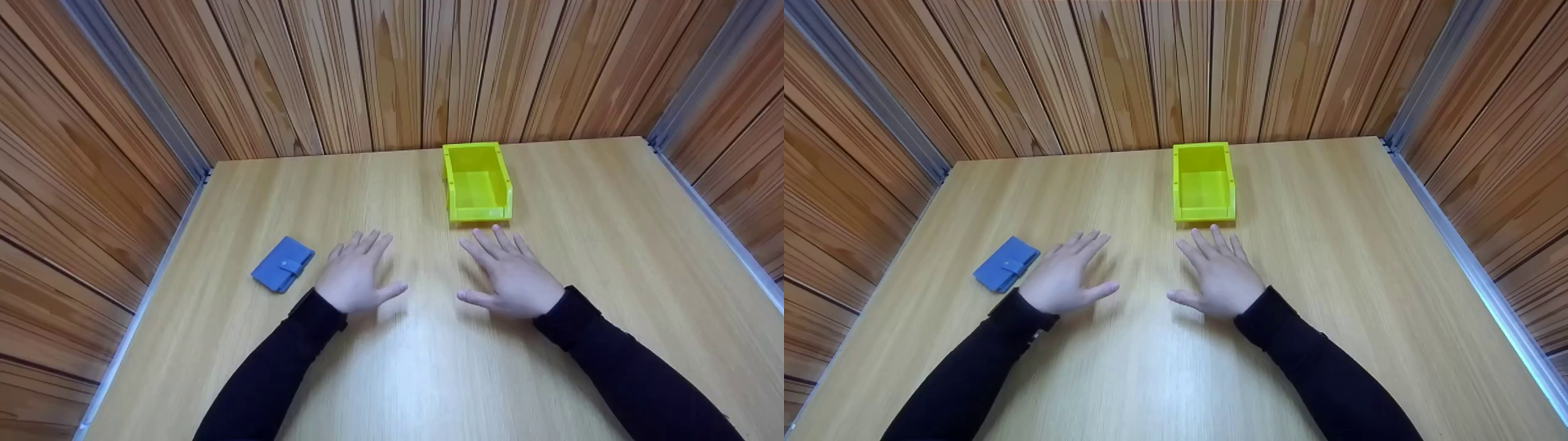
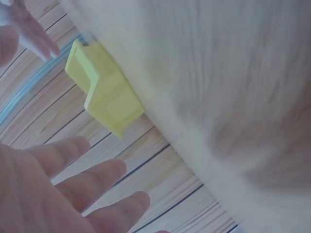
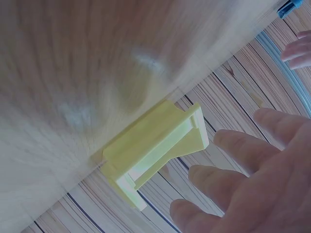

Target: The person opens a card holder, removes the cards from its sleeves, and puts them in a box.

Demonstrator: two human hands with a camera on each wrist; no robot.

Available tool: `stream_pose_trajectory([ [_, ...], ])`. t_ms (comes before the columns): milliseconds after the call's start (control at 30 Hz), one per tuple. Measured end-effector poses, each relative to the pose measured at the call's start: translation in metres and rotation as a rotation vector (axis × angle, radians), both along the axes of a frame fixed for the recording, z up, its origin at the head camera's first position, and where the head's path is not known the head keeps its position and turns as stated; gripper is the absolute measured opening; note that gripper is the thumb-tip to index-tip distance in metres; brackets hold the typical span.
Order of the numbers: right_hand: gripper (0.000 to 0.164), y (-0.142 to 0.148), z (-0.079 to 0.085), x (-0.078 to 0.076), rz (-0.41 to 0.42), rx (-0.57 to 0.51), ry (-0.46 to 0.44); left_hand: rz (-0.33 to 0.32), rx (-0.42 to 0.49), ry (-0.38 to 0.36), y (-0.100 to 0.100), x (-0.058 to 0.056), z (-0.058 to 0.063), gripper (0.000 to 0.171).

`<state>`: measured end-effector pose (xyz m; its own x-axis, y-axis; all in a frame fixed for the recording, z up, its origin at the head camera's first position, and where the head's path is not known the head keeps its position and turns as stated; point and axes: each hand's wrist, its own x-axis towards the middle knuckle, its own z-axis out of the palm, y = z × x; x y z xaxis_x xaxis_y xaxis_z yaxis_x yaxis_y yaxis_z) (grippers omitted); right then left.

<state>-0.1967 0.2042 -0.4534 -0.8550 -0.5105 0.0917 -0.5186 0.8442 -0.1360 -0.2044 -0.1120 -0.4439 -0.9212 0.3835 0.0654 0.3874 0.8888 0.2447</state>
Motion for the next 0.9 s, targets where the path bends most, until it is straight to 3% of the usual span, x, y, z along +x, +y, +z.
stream_pose_trajectory([
  [133, 0.094, 0.0, 0.0, 0.0, -0.001, -0.011, -0.014, 0.039, 0.022, 0.029, -0.012, -0.005, 0.011, 0.096],
  [300, 0.094, -0.001, 0.001, 0.0, 0.001, -0.018, -0.021, 0.119, 0.122, 0.054, -0.04, -0.013, 0.03, 0.097],
  [500, 0.096, -0.001, 0.001, -0.001, 0.005, -0.009, -0.017, 0.248, 0.251, 0.008, -0.086, -0.026, 0.046, 0.098],
  [733, 0.096, -0.002, 0.001, 0.0, 0.0, -0.009, -0.033, 0.435, 0.264, -0.153, -0.143, -0.042, 0.038, 0.106],
  [900, 0.096, -0.002, 0.001, 0.0, -0.002, -0.012, -0.038, 0.488, 0.269, -0.266, -0.164, -0.047, 0.024, 0.107],
])
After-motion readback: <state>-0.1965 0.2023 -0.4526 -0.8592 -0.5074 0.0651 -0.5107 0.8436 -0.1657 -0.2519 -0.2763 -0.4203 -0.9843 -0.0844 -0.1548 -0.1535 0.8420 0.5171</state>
